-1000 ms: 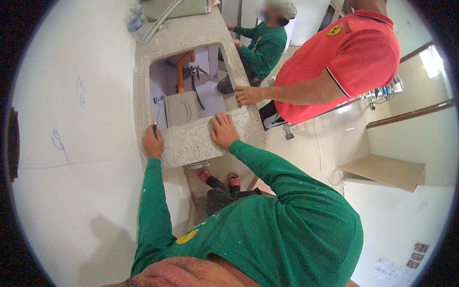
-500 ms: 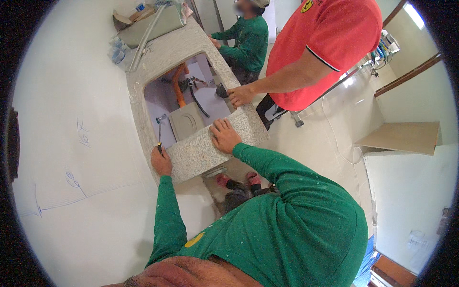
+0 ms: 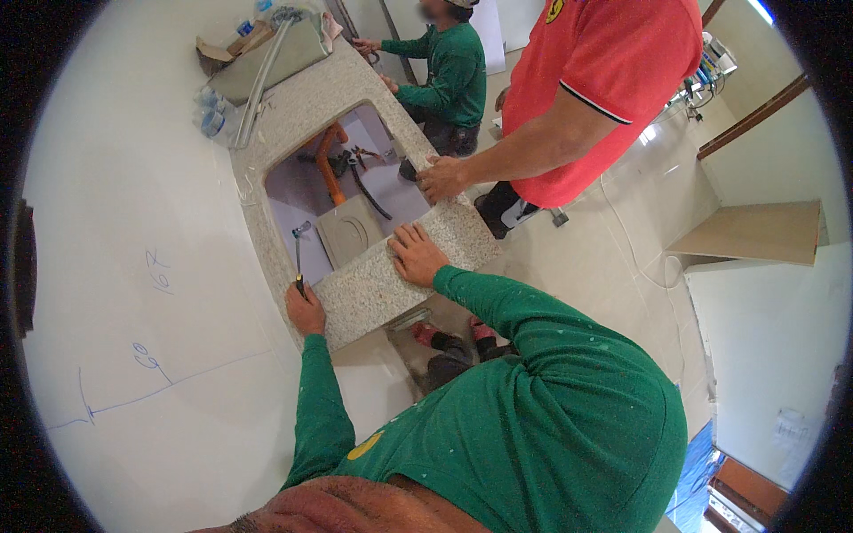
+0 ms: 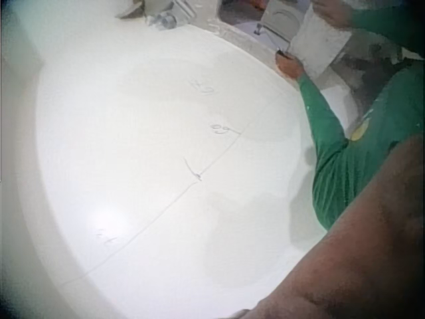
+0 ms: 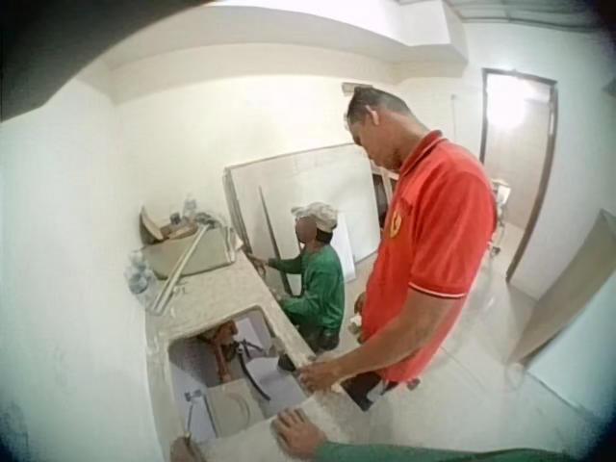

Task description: The person positions a granite sink unit into a wall cutout and uses a utility knife to scrape and clean the edges. A coworker assists by drilling and holding the unit. The person continues to scrape adhesive or residue from the sink edges and adjusts the unit's position.

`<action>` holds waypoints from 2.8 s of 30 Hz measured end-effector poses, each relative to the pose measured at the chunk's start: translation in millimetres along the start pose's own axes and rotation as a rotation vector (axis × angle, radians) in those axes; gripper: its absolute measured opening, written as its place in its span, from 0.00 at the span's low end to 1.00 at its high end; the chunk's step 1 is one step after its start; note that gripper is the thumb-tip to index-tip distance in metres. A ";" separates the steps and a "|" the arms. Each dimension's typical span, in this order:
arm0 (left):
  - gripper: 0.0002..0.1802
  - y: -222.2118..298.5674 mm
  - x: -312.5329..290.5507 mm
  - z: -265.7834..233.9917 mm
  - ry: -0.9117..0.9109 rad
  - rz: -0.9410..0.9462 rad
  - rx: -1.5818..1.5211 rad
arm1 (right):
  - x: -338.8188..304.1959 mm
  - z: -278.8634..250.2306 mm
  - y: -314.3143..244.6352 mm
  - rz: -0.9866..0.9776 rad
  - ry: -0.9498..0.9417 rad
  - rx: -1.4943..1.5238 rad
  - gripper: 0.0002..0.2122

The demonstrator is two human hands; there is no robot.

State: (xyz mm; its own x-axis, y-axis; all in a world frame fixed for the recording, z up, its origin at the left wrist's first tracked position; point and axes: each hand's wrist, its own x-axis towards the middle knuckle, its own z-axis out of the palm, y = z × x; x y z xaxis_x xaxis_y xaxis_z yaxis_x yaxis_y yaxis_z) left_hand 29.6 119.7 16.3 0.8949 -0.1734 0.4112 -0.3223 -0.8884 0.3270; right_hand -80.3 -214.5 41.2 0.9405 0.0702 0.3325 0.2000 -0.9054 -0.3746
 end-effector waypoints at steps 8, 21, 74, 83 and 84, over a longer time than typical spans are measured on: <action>0.17 -1.4 1.2 -0.3 0.019 0.006 0.002 | 1.1 -2.5 -1.9 0.003 0.006 0.016 0.19; 0.17 7.0 0.7 -3.3 0.039 0.026 -0.023 | -0.5 5.9 4.0 -0.012 0.045 0.007 0.20; 0.23 15.5 5.4 2.4 -0.018 -0.058 0.009 | 181.8 -40.5 139.3 0.943 0.453 -0.066 0.21; 0.23 0.5 0.9 4.4 0.045 -0.005 0.025 | 209.4 63.5 275.1 1.397 -0.104 0.525 0.40; 0.23 1.4 0.1 5.5 0.045 -0.013 0.015 | 209.2 68.1 288.2 1.370 -0.106 0.541 0.39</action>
State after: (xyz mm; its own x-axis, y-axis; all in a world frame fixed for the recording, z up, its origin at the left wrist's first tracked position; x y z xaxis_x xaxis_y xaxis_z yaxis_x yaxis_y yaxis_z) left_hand 31.0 116.1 12.1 0.8841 -0.1426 0.4451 -0.3058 -0.8966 0.3203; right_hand 192.8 -432.2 -56.2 0.4870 -0.6405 -0.5938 -0.7876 -0.0283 -0.6155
